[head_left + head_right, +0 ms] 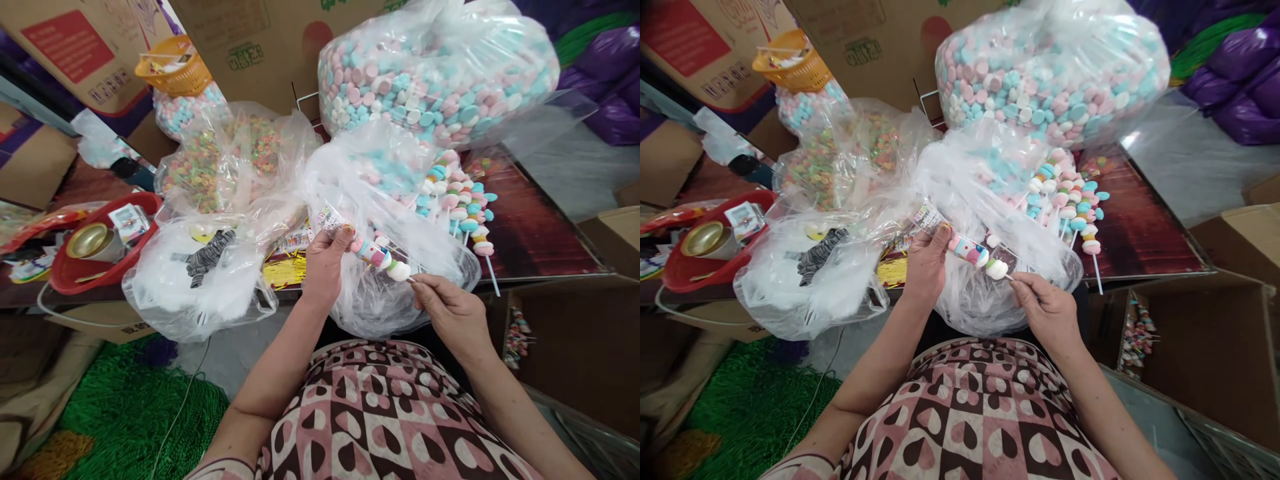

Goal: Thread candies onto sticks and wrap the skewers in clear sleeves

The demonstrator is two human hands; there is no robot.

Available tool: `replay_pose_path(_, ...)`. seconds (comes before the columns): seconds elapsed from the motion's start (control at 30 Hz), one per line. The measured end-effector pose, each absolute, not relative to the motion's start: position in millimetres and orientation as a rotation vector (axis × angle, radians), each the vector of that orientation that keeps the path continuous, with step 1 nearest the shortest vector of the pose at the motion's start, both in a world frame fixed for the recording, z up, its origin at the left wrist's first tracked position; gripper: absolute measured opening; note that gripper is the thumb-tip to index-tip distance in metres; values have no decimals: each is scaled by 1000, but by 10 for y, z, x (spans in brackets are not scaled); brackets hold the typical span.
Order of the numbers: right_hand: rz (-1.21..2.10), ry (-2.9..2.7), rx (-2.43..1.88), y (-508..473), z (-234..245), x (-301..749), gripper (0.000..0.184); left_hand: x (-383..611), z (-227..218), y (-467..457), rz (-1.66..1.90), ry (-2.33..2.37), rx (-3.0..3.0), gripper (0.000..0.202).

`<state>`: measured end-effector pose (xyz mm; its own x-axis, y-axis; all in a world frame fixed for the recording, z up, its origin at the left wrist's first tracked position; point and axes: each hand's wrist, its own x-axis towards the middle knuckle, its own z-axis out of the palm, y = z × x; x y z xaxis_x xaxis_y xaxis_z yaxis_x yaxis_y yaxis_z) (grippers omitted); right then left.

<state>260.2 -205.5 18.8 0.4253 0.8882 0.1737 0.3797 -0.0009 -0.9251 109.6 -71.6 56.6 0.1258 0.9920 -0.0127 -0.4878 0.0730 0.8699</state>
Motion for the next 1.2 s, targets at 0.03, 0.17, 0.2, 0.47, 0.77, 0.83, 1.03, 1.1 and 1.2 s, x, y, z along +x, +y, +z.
replay_pose_path(0.03,582,-1145,-1597,-2055,188,2602,20,1097,569,-711,1298,756,844,27)
replay_pose_path(0.17,556,-1213,-1643,-2069,186,2633,24,1081,584,-670,1357,806,838,23)
replay_pose_path(0.2,547,-1237,-1648,-2072,186,2642,24,1075,586,-667,1364,816,850,22)
replay_pose_path(0.47,611,-1103,-1611,-2025,192,2605,21,1079,606,-758,1357,810,1179,26)
replay_pose_path(0.77,632,-1052,-1628,-1995,166,2610,19,1090,577,-750,1363,842,1202,28)
replay_pose_path(0.83,722,-980,-1590,-1971,167,2589,21,1120,566,-784,1326,805,1107,31)
replay_pose_path(1.03,908,-897,-1500,-1916,200,2467,26,1222,561,-884,1171,687,973,30)
replay_pose_path(1.1,885,-901,-1501,-1908,214,2441,25,1244,563,-895,1132,659,922,32)
replay_pose_path(1.2,855,-918,-1492,-1895,227,2404,26,1274,555,-913,1115,659,892,35)
